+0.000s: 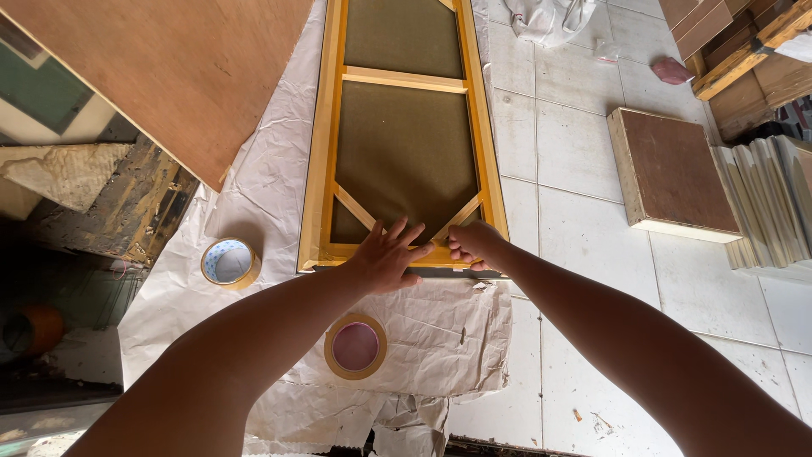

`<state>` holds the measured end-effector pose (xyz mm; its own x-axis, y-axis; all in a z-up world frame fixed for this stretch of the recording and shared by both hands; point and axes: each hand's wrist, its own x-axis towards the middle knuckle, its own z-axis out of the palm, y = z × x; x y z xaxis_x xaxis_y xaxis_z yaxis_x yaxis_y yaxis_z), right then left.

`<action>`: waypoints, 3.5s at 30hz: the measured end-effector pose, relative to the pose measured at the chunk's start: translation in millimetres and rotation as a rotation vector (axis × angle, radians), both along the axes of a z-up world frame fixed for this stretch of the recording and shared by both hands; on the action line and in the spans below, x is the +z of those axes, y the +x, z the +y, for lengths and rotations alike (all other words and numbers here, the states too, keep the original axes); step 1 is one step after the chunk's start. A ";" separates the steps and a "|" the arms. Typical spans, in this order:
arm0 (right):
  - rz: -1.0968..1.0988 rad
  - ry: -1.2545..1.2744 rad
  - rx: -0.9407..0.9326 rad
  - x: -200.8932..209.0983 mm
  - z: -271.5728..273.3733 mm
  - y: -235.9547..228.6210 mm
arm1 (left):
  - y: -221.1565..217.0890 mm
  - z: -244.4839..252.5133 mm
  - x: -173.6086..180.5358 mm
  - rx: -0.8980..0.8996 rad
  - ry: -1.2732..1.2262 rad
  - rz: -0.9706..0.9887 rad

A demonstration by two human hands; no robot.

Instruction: The person applies masking tape to the edges of a wooden furniture frame lying on a protective sheet. They smooth the tape along the frame's perimeter and corners to secure it in place.

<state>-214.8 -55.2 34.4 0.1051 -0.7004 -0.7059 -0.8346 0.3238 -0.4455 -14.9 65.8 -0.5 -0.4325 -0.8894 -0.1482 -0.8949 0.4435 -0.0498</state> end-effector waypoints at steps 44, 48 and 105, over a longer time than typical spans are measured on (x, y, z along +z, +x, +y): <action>-0.178 -0.418 -0.047 26.9 -2.0 -93.7 | -80.9 -28.7 -31.8 -0.102 -0.069 0.161; -0.092 -0.382 -0.032 29.6 -2.1 -87.0 | -96.5 -33.1 -25.7 -0.052 -0.064 0.165; -0.268 -0.500 1.080 39.5 144.9 59.9 | 72.2 72.7 2.8 0.160 -0.128 0.039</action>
